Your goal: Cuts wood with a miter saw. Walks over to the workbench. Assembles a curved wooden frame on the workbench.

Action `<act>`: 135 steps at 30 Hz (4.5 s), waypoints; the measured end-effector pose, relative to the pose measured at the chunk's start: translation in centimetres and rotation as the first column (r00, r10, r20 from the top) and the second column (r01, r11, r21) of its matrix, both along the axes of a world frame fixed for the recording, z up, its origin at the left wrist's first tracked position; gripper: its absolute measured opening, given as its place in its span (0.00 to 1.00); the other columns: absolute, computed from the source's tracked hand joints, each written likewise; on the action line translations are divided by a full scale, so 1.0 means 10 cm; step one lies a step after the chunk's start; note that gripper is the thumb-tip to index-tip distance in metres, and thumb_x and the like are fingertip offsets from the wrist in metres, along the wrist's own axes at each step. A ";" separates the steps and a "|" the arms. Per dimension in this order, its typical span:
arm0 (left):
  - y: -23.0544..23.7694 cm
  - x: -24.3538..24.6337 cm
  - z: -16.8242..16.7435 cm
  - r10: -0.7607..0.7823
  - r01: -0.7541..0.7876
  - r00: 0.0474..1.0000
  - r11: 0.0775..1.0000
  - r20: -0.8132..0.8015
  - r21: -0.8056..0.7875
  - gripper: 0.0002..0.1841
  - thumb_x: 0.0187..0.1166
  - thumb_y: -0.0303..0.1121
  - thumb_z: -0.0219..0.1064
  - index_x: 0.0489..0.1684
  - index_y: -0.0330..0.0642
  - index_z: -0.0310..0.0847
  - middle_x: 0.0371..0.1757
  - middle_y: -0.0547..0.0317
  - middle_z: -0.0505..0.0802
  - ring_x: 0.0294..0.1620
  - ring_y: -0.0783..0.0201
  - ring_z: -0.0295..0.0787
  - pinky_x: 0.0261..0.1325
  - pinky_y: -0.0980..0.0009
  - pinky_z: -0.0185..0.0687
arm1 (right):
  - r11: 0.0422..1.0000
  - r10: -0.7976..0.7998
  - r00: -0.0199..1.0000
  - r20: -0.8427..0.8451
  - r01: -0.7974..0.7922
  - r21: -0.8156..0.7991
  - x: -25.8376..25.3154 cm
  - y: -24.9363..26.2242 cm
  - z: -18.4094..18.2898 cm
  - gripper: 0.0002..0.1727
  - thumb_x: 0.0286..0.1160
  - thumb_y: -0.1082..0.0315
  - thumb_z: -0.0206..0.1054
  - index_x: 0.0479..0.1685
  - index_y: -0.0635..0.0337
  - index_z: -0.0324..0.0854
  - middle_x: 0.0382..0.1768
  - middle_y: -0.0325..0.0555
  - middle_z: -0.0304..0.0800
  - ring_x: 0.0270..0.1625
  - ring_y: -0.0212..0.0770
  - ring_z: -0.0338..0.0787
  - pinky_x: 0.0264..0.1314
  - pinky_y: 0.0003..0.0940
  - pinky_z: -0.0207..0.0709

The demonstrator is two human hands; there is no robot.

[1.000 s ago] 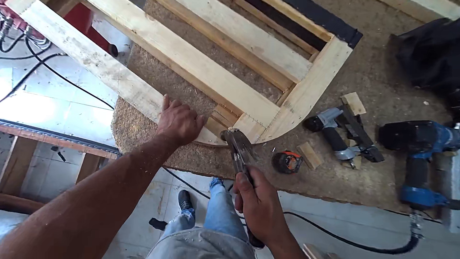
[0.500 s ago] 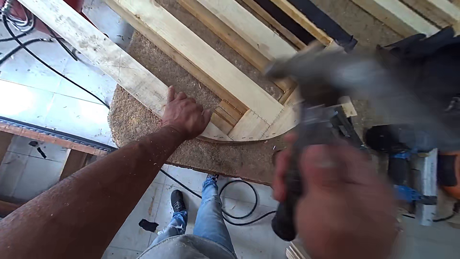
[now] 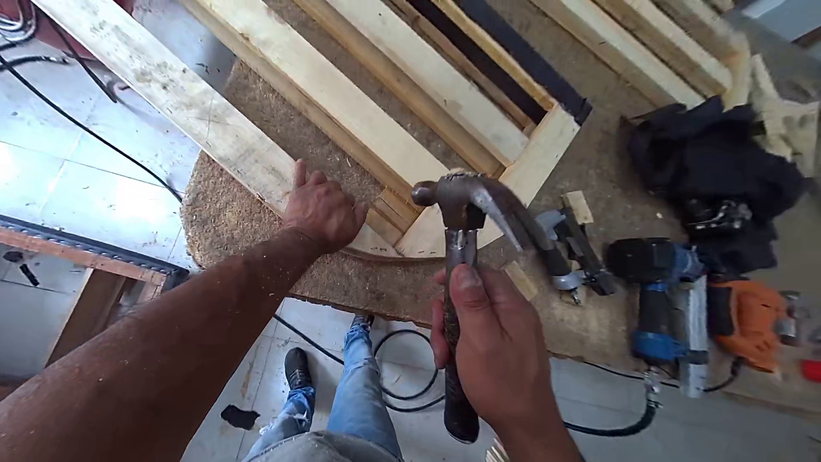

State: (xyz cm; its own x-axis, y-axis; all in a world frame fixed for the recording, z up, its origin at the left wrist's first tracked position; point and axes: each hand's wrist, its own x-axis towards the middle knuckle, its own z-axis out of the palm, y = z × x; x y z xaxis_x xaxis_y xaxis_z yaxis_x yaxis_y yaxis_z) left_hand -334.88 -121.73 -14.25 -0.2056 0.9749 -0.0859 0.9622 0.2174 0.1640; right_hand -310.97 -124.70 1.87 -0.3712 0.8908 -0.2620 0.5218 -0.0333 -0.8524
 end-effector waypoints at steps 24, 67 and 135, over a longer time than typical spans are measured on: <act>-0.01 0.00 0.01 0.007 -0.007 1.000 1.000 0.020 -0.003 0.34 0.85 0.58 0.34 0.31 0.51 0.88 0.43 0.57 0.94 0.65 0.48 0.85 0.88 0.30 0.40 | 0.958 0.090 0.966 -0.242 -0.017 0.287 -0.09 -0.02 -0.11 0.29 0.88 0.34 0.49 0.49 0.51 0.78 0.18 0.31 0.78 0.15 0.32 0.80 0.13 0.34 0.81; 0.21 0.51 0.40 -0.059 0.175 0.951 0.912 0.304 -0.371 0.21 0.93 0.50 0.50 0.53 0.57 0.92 0.51 0.66 0.96 0.70 0.61 0.85 0.92 0.34 0.33 | 0.900 0.393 0.906 0.157 -0.344 -0.267 1.71 0.86 -0.61 0.34 0.87 0.33 0.45 0.58 0.53 0.80 0.25 0.40 0.81 0.24 0.41 0.84 0.27 0.45 0.82; 0.74 0.43 0.40 0.137 0.071 0.949 0.782 0.282 -0.619 0.40 0.69 0.80 0.56 0.34 0.47 0.92 0.43 0.47 0.95 0.52 0.43 0.92 0.51 0.31 0.81 | 0.958 0.235 0.921 0.311 -0.165 -0.236 0.46 0.42 -0.42 0.31 0.92 0.42 0.43 0.48 0.59 0.83 0.26 0.45 0.84 0.29 0.44 0.87 0.36 0.46 0.84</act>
State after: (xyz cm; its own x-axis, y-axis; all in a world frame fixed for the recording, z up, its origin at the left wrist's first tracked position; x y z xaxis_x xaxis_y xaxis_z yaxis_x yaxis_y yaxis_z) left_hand -330.59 -114.32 -10.21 -0.0999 0.6822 -0.7244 0.8788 0.4019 0.2573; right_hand -306.39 -120.52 -2.28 -0.3959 0.7222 -0.5672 0.7874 -0.0508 -0.6143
